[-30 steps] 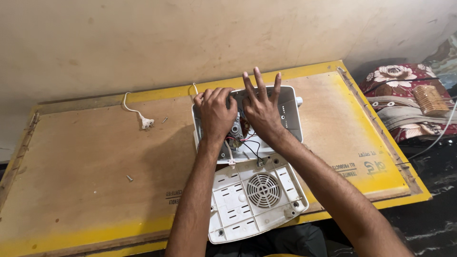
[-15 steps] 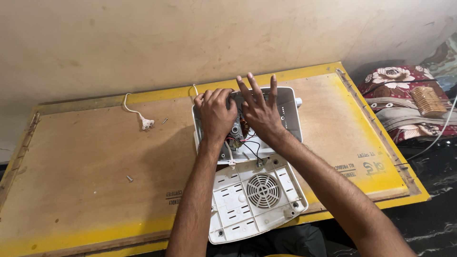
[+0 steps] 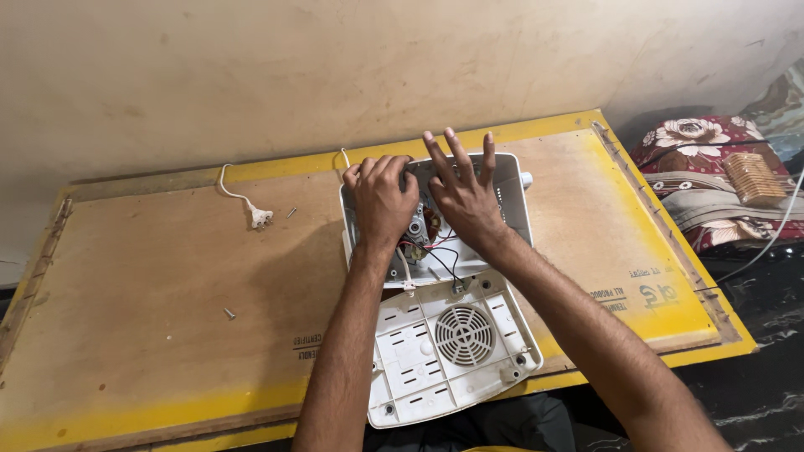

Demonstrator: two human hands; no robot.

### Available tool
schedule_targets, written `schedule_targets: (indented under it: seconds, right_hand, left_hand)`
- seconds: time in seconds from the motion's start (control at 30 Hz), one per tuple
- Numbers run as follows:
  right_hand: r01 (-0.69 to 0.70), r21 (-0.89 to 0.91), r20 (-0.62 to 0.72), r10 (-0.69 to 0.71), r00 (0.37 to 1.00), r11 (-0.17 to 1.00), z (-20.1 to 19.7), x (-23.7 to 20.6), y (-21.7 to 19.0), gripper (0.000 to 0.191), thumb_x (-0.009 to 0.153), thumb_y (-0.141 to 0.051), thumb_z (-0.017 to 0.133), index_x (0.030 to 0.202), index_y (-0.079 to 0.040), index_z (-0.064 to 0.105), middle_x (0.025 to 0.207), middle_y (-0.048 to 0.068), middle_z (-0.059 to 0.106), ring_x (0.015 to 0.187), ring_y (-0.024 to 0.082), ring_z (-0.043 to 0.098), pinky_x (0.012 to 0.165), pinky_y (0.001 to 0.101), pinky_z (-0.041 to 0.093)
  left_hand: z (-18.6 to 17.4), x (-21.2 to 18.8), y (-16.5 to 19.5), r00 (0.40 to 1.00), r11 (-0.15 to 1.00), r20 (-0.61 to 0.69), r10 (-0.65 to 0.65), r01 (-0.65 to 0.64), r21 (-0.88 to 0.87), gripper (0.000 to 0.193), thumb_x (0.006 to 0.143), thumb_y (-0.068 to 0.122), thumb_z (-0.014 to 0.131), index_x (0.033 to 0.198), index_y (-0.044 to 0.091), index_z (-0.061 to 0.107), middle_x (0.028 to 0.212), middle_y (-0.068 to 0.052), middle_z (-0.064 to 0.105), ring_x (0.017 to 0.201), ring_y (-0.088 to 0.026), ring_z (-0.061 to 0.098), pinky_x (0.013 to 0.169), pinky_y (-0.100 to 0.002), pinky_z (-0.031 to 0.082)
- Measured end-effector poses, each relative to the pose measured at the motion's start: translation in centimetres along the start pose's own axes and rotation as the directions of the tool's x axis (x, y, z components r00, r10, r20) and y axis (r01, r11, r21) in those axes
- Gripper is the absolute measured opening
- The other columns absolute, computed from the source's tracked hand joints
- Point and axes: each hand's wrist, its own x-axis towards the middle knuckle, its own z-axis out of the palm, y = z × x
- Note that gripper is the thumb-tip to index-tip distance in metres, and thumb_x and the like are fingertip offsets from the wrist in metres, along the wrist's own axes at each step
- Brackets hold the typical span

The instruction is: The person works on a disassembled white electric fan heater on a table. They use a red-handled screwdriver to unscrew and adjust components inside the housing, remove a switch panel with wires, reposition and reconnect the wiring, and continue tightening and adjusting parts inside the open casing.

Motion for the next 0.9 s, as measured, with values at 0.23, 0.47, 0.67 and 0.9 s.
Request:
schedule_targets:
  seconds: [0.23, 0.47, 0.67, 0.9]
  right_hand:
    - [0.029, -0.072, 0.004, -0.029, 1.0, 0.997, 0.4, 0.1, -0.3, 0.011, 0.091, -0.018, 0.073, 0.096, -0.009, 0.068, 0.173, 0.01, 0.03, 0.162, 0.033, 0.016, 0.124, 0.0766, 0.002]
    - [-0.054, -0.037, 0.042, 0.056, 0.998, 0.998, -0.4, 0.4, -0.7, 0.011, 0.092, -0.018, 0.072, 0.089, -0.009, 0.067, 0.173, 0.013, 0.028, 0.161, 0.033, 0.017, 0.123, 0.0753, 0.001]
    - [-0.12, 0.309, 0.001, 0.126, 0.992, 0.944, -3.2, 0.4, 1.1, 0.022, 0.089, -0.027, 0.079, 0.099, -0.009, 0.072, 0.16, 0.025, 0.037, 0.15, 0.046, 0.023, 0.119, 0.0712, 0.008]
    - [-0.561, 0.283, 0.328, 0.471, 0.819, 0.778, -13.7, -13.9, 6.6, 0.04, 0.102, -0.025, 0.064, 0.136, -0.005, 0.057, 0.135, 0.019, 0.057, 0.122, 0.036, 0.057, 0.097, 0.048, 0.054]
  left_hand:
    - [0.2, -0.1, -0.1, 1.0, 1.0, 0.002, -0.004, 0.004, 0.012, 0.019, 0.085, 0.014, 0.07, 0.102, 0.009, 0.075, 0.101, -0.005, 0.074, 0.101, -0.025, 0.064, 0.103, -0.046, 0.036]
    - [0.4, -0.1, -0.1, 1.0, 1.0, 0.0, -0.008, 0.008, 0.015, 0.019, 0.087, 0.015, 0.069, 0.103, 0.009, 0.075, 0.101, -0.006, 0.074, 0.1, -0.026, 0.064, 0.103, -0.046, 0.038]
    - [0.4, 0.2, 0.1, 1.0, 1.0, -0.021, 0.013, -0.013, 0.019, 0.018, 0.085, 0.015, 0.07, 0.102, 0.008, 0.075, 0.101, -0.006, 0.074, 0.099, -0.026, 0.063, 0.102, -0.047, 0.037]
    - [0.5, -0.2, 0.4, 0.999, 1.0, -0.047, -0.011, 0.011, 0.005, 0.014, 0.087, 0.014, 0.07, 0.1, 0.01, 0.075, 0.099, -0.004, 0.074, 0.098, -0.025, 0.063, 0.102, -0.045, 0.039]
